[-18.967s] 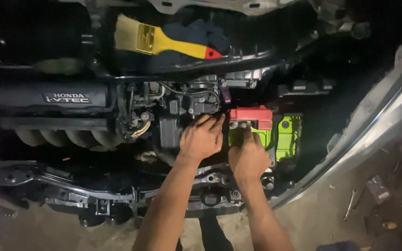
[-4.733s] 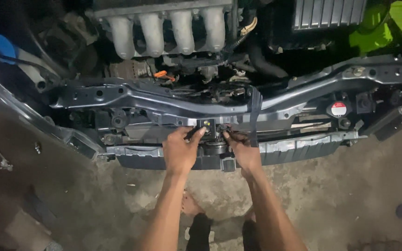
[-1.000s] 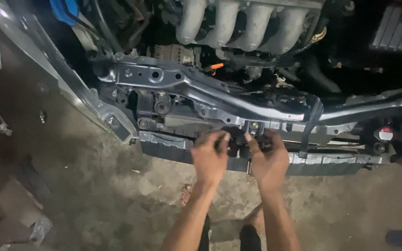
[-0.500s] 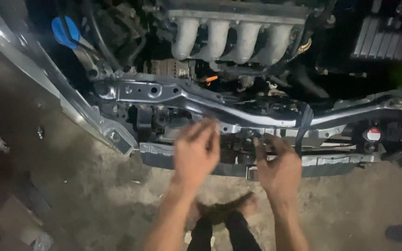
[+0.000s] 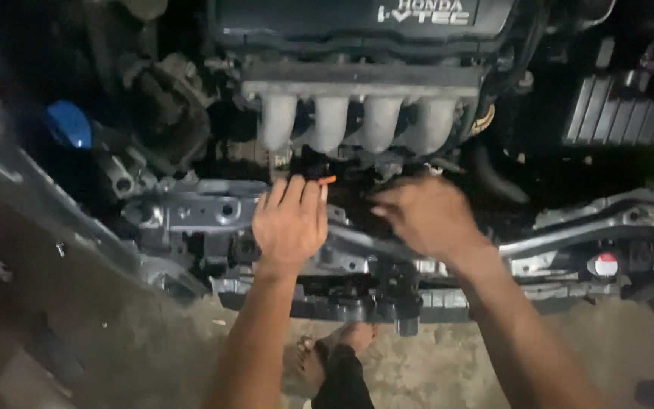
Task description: The person works on the engine bay of a Honda car, connecting various electrical connectors and wiring harnesses by hand. They move from the center of the engine bay to the front radiator support area and then to the driver's side headlight area to secure connections.
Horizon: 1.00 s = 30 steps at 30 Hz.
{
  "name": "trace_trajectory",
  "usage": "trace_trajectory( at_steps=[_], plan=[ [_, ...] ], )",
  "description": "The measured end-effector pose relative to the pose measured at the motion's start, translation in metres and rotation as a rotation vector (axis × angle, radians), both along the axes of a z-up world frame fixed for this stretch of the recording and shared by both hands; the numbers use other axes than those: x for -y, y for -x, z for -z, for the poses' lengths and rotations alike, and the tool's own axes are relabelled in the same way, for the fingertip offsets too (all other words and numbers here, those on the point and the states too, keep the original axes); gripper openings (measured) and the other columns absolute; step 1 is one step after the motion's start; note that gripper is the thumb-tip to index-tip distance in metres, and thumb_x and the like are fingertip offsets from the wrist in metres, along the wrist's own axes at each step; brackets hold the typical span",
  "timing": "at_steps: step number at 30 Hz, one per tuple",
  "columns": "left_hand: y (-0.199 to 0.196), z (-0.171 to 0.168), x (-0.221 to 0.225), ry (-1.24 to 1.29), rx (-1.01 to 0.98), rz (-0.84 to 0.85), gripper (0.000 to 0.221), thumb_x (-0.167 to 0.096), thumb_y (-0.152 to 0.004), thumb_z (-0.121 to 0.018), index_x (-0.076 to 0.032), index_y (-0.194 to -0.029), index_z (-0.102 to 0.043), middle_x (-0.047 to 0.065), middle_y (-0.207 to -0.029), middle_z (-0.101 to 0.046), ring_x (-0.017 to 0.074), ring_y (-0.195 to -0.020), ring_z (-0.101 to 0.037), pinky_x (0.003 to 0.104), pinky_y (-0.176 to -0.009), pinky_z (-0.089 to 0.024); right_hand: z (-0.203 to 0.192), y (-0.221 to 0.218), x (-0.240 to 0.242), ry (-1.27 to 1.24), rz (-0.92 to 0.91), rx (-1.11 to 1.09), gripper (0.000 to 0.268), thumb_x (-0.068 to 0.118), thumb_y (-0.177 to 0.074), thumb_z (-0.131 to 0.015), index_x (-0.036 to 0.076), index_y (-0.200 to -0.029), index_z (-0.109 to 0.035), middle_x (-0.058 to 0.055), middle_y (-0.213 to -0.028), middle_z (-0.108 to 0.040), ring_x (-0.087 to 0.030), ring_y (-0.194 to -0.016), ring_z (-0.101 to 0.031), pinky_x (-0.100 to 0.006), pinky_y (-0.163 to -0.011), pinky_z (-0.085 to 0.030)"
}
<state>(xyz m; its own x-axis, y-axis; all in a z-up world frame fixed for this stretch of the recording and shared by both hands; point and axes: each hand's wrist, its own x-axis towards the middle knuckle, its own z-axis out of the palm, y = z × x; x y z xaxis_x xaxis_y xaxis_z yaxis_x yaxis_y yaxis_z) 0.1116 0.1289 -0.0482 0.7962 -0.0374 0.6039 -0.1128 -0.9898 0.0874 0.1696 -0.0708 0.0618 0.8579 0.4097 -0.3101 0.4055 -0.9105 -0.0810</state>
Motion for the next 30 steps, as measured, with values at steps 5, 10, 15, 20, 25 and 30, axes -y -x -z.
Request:
trace_trajectory(
  at_steps=[5,10,15,20,25,30],
  plan=[
    [-0.003,0.002,-0.001,-0.013,0.096,0.043,0.023,-0.032,-0.101,-0.056,-0.014,-0.094,-0.068,0.005,-0.091,-0.062,0.026,-0.077,-0.062,0.034,-0.061,-0.045,0.028,-0.027,-0.017,-0.404,-0.048,-0.595,0.03,0.022,-0.098,-0.057,0.007,-0.111,-0.08,-0.018,-0.106,-0.08,-0.045,-0.103,-0.073,-0.054,-0.09,-0.057],
    [-0.003,0.011,-0.003,-0.034,0.05,0.039,0.022,-0.033,-0.099,-0.059,-0.014,-0.097,-0.068,0.004,-0.098,-0.066,0.0277,-0.082,-0.065,0.032,-0.059,-0.045,0.053,-0.051,-0.014,-0.398,-0.276,-0.58,0.031,0.03,-0.096,-0.061,0.005,-0.101,-0.079,-0.02,-0.096,-0.078,-0.045,-0.095,-0.073,-0.055,-0.08,-0.058],
    [-0.005,0.0,0.001,-0.042,0.044,0.044,0.023,-0.03,-0.1,-0.055,-0.014,-0.086,-0.065,0.004,-0.089,-0.061,0.0251,-0.076,-0.063,0.032,-0.061,-0.045,0.085,-0.053,-0.016,-0.341,-0.371,-0.524,0.022,0.026,-0.096,-0.062,0.01,-0.096,-0.077,-0.017,-0.091,-0.078,-0.041,-0.088,-0.073,-0.049,-0.072,-0.061],
    [-0.008,-0.004,0.003,-0.054,0.114,0.048,0.025,-0.029,-0.102,-0.055,-0.012,-0.088,-0.067,0.006,-0.091,-0.062,0.0263,-0.076,-0.062,0.032,-0.06,-0.044,0.072,-0.047,-0.007,-0.27,-0.271,-0.602,0.03,0.032,-0.1,-0.058,0.01,-0.111,-0.075,-0.019,-0.103,-0.076,-0.042,-0.101,-0.071,-0.051,-0.081,-0.06],
    [-0.008,-0.004,0.002,-0.079,0.091,0.045,0.025,-0.031,-0.102,-0.054,-0.013,-0.088,-0.066,0.006,-0.089,-0.061,0.0263,-0.074,-0.062,0.032,-0.057,-0.042,-0.007,-0.061,0.053,-0.051,0.05,-0.728,0.055,0.05,-0.099,-0.051,0.009,-0.131,-0.068,-0.021,-0.129,-0.07,-0.043,-0.123,-0.064,-0.056,-0.101,-0.053],
    [-0.006,-0.025,0.007,-0.056,0.034,0.047,0.027,-0.032,-0.103,-0.052,-0.013,-0.088,-0.066,0.005,-0.088,-0.061,0.0282,-0.077,-0.062,0.035,-0.059,-0.04,-0.003,-0.04,0.065,-0.101,0.332,-0.698,0.064,0.056,-0.097,-0.045,0.005,-0.125,-0.073,-0.021,-0.128,-0.072,-0.039,-0.126,-0.064,-0.051,-0.104,-0.052]
  ],
)
